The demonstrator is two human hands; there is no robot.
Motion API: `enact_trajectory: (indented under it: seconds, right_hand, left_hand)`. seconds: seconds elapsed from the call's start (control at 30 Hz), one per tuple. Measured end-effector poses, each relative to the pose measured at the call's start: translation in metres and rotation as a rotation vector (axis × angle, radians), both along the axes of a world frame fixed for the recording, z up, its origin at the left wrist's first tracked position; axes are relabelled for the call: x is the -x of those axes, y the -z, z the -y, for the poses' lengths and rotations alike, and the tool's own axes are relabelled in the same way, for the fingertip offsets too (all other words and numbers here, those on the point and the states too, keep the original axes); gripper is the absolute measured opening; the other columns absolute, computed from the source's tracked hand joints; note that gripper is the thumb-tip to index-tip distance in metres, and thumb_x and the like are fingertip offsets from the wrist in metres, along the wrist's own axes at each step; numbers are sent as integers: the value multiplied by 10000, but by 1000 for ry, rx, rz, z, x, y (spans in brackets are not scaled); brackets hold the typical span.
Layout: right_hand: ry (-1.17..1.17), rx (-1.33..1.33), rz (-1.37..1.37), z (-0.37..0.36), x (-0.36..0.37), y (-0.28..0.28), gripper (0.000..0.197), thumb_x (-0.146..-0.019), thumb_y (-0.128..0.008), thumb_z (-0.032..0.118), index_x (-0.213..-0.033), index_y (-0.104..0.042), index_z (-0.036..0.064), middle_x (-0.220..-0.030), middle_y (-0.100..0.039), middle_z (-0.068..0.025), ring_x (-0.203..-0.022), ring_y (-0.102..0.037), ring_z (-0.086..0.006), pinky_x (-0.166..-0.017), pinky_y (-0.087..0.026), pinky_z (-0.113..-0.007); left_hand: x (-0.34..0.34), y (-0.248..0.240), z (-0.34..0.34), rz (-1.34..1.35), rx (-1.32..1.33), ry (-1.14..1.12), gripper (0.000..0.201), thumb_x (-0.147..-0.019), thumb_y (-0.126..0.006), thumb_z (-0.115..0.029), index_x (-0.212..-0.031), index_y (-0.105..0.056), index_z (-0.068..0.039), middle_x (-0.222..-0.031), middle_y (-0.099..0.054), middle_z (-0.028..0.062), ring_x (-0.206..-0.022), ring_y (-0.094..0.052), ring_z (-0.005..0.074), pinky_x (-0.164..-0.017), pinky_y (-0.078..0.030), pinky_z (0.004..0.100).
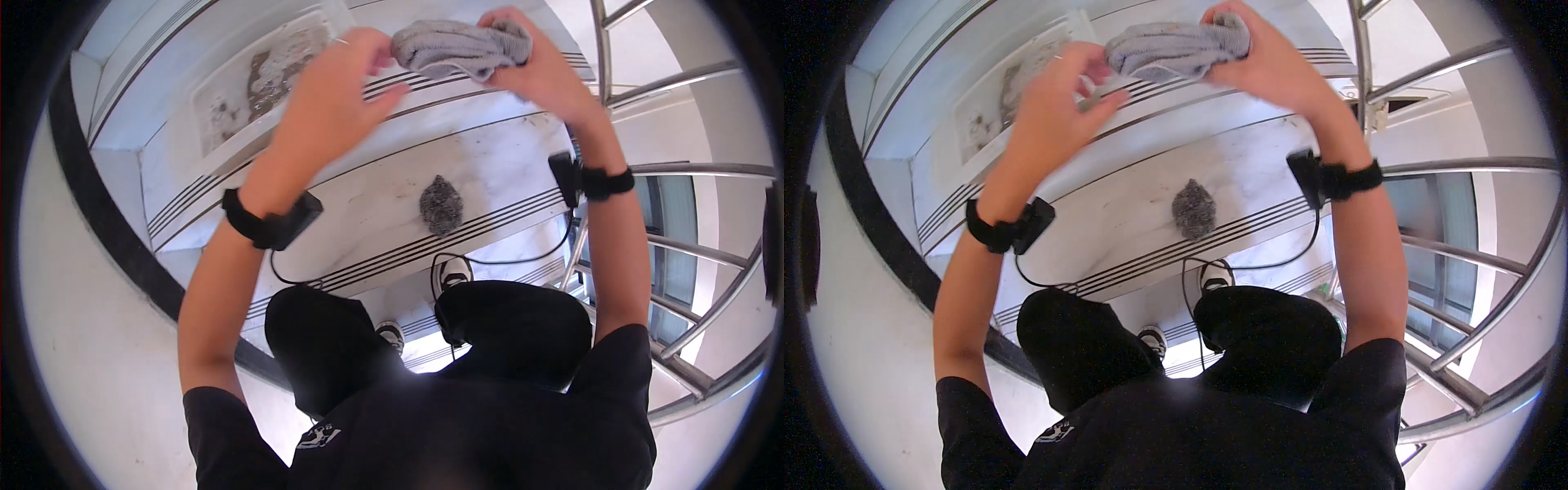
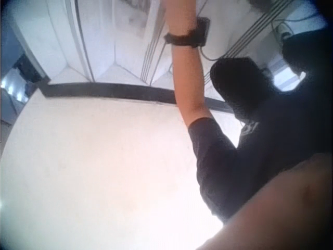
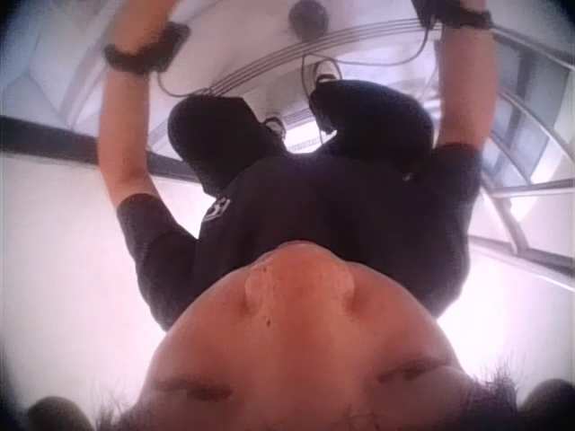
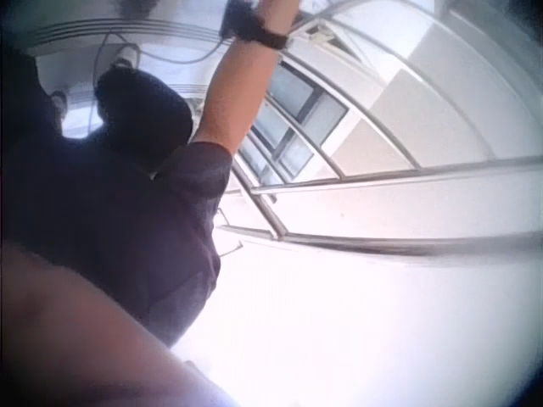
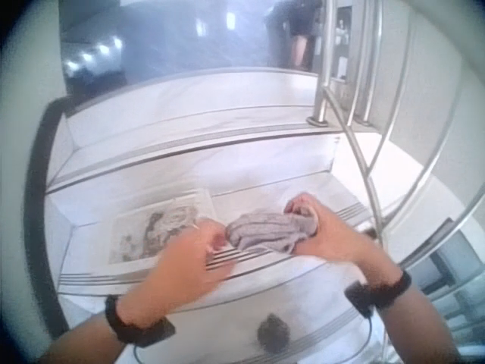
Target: The person cleans a marble staircase using a cloth and a scrub pad. The person wipes the stairs and the side wall with the cloth dipped in a container of water and scrubs specific areas with the scrub pad before rinsing the cloth.
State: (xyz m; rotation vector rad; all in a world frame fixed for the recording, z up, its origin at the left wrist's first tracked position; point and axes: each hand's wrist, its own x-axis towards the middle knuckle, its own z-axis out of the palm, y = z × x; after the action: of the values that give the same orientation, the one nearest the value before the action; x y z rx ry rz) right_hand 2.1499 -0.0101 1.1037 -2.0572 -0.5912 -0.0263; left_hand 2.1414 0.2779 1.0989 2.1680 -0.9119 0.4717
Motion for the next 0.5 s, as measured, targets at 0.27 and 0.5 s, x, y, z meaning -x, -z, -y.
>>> enact_trajectory:
  seconds: [0.27, 0.5]
  right_hand:
    - [183, -491, -535, -1, 104, 94, 576, -1031, -642, 359, -1453, -521, -12, -1279, -656, -75, -1140, -585, -139, -1013, -479, -319]
    - [330, -1201, -578, 28, 163, 153, 651, -983, -693, 279, -1522, -424, 33, -1365, -610, -92, -1257, -586, -214, -1100, -461, -381]
  left_hand:
    - [30, 66, 77, -866, 356, 113, 443, -932, -751, -166, -1298, -563, -1, -1069, -708, 135, -937, -669, 167, -814, -536, 307]
    - [49, 91, 93, -861, 323, 140, 367, -915, -746, -101, -1255, -664, 10, -1058, -718, 101, -915, -675, 160, -799, -547, 282]
